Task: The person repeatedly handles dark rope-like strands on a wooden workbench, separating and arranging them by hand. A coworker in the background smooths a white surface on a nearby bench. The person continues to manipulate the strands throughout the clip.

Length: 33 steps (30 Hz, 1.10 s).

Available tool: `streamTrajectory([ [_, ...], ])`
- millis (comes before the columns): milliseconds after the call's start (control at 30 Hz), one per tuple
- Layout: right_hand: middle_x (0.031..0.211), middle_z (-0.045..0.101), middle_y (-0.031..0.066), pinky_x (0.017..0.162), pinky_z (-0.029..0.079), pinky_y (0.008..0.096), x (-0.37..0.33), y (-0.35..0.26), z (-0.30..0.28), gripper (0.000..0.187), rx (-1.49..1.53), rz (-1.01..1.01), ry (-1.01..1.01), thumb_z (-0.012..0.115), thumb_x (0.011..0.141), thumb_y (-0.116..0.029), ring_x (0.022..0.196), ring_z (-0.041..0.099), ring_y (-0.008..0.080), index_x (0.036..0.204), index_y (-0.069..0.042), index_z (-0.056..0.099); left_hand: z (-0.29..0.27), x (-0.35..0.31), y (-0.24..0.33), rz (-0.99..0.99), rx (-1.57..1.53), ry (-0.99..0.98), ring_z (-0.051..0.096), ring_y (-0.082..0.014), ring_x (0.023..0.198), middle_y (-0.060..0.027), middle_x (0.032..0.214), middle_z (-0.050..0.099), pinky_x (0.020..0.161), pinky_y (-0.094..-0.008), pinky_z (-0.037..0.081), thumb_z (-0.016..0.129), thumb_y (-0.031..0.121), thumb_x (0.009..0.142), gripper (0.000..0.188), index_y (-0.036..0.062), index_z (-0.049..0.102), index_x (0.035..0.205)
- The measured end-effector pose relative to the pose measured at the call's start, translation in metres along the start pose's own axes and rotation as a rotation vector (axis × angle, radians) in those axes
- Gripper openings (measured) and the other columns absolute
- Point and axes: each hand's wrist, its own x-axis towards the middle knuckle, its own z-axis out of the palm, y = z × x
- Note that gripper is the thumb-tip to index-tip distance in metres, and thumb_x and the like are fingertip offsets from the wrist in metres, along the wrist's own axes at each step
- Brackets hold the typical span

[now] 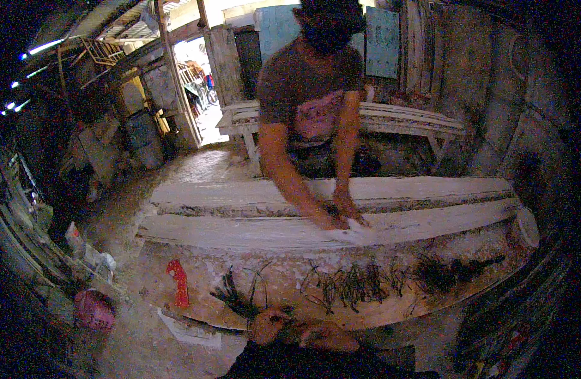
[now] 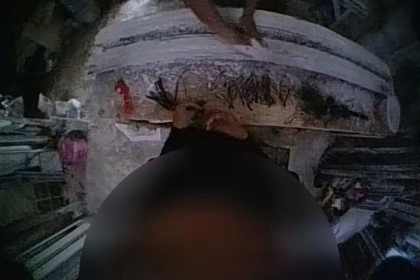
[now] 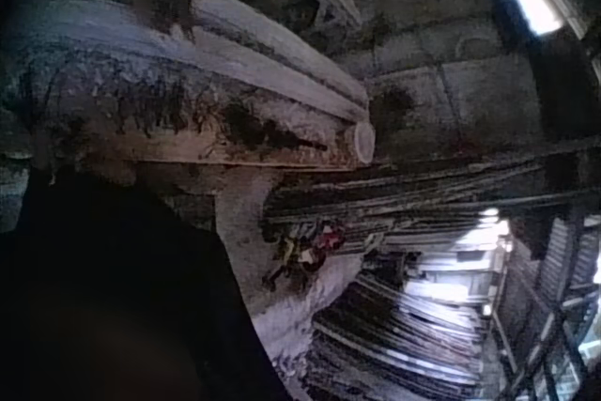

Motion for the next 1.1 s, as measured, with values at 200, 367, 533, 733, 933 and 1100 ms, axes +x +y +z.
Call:
streamTrajectory([
  [200,0.096,0.057,0.0070,0.086,0.041,0.0374,-0.008,0.007,0.003,0.016,0.061,0.112,0.181,0.059,0.080,-0.021,0.096,0.052,0.0219,0.087,-0.006,0.060,0.012,-0.001,-0.001,0.106,-0.014,-0.125,0.059,-0.0180,0.078,-0.0057,0.082,0.063,0.073,-0.0291,0.046,0.061,0.011,0.073,0.015,0.0071,0.064,0.088],
  [367,0.099,0.056,0.0079,0.086,0.041,0.0378,-0.012,0.009,0.006,0.016,-0.013,0.206,0.596,0.058,0.081,-0.021,0.097,0.051,0.0228,0.088,-0.006,0.060,0.023,-0.001,0.007,0.348,-0.193,-0.376,0.057,-0.0181,0.084,-0.0049,0.086,0.062,0.077,-0.0302,0.045,0.061,0.011,0.075,0.014,0.0067,0.062,0.088],
  [533,0.101,0.055,0.0087,0.087,0.041,0.0383,-0.009,0.008,0.003,0.017,-0.097,0.211,0.842,0.058,0.081,-0.021,0.099,0.050,0.0236,0.089,-0.006,0.061,0.042,-0.003,0.024,0.528,-0.127,-0.608,0.057,-0.0182,0.082,-0.0051,0.085,0.061,0.076,-0.0300,0.045,0.063,0.015,0.074,0.014,0.0066,0.063,0.085],
  [733,0.105,0.054,0.0098,0.087,0.040,0.0388,-0.011,0.002,-0.001,0.018,-0.148,0.169,0.864,0.057,0.082,-0.021,0.101,0.050,0.0246,0.091,-0.006,0.061,0.015,-0.010,0.031,0.291,-0.112,-0.439,0.057,-0.0184,0.080,-0.0052,0.083,0.061,0.075,-0.0298,0.045,0.066,0.020,0.072,0.016,0.0065,0.064,0.081],
  [933,0.108,0.053,0.0109,0.087,0.040,0.0394,-0.010,-0.013,-0.008,0.018,-0.112,0.051,0.385,0.056,0.082,-0.021,0.102,0.049,0.0257,0.092,-0.006,0.061,-0.013,-0.006,0.025,0.157,-0.156,0.028,0.057,-0.0186,0.078,-0.0054,0.082,0.060,0.074,-0.0296,0.045,0.069,0.025,0.071,0.020,0.0063,0.065,0.077],
  [1100,0.111,0.052,0.0118,0.088,0.040,0.0398,0.001,-0.017,0.004,0.019,0.010,-0.009,-0.039,0.056,0.082,-0.020,0.104,0.048,0.0265,0.093,-0.006,0.061,-0.013,-0.009,0.026,0.080,-0.161,0.217,0.057,-0.0183,0.076,-0.0059,0.078,0.061,0.073,-0.0284,0.045,0.069,0.022,0.070,0.016,0.0078,0.066,0.077],
])
